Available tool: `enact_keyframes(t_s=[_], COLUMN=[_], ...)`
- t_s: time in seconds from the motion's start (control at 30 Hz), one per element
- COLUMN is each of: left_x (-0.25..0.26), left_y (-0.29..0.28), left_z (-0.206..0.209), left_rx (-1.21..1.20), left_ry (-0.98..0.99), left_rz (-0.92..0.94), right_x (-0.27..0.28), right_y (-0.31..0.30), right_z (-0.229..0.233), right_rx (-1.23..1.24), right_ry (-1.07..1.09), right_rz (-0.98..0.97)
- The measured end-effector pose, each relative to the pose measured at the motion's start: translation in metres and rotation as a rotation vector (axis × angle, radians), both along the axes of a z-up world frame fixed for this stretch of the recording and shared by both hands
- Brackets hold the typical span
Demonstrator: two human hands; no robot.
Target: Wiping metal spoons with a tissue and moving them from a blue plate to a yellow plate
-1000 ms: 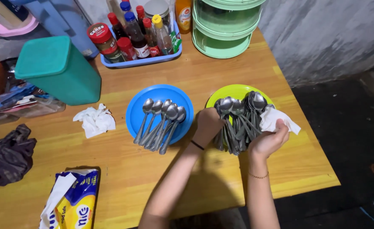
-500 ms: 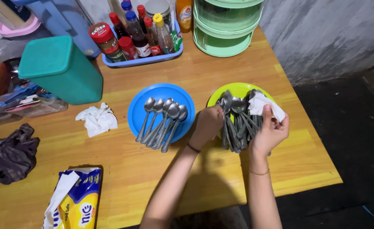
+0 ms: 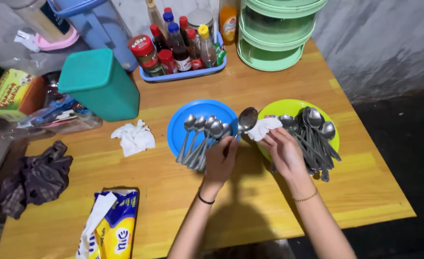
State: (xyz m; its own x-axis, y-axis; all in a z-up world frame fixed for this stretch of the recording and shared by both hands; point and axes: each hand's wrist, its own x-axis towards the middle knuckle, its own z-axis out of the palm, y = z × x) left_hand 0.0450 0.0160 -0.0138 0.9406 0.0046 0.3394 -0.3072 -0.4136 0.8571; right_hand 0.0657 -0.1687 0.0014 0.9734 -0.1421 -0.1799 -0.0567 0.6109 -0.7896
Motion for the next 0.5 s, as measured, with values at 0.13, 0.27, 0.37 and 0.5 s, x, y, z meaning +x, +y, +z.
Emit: enact_keyframes(t_s=[0.13, 0.27, 0.37, 0.5], left_x=[0.003, -0.007, 0.001, 0.009], left_y=[0.003, 0.001, -0.001, -0.003], left_z=[-0.004, 0.001, -0.016, -0.033], left_rx=[-0.090, -0.204, -0.138, 0.007], left_ry=[0.012, 0.080, 0.125, 0.138], left_rz=[-0.001, -0.046, 0.022, 0.089], right_x=[0.020, 0.024, 0.019, 0.015], right_y=[0.003, 0.021, 0.033, 0.027], right_z=[-0.004, 0.016, 0.024, 0.000], right_rx=[0.038, 0.213, 0.337, 0.409], right_ry=[0.031, 0.001, -0.038, -0.015], right_rz=[-0.006, 0.140, 0.224, 0.206])
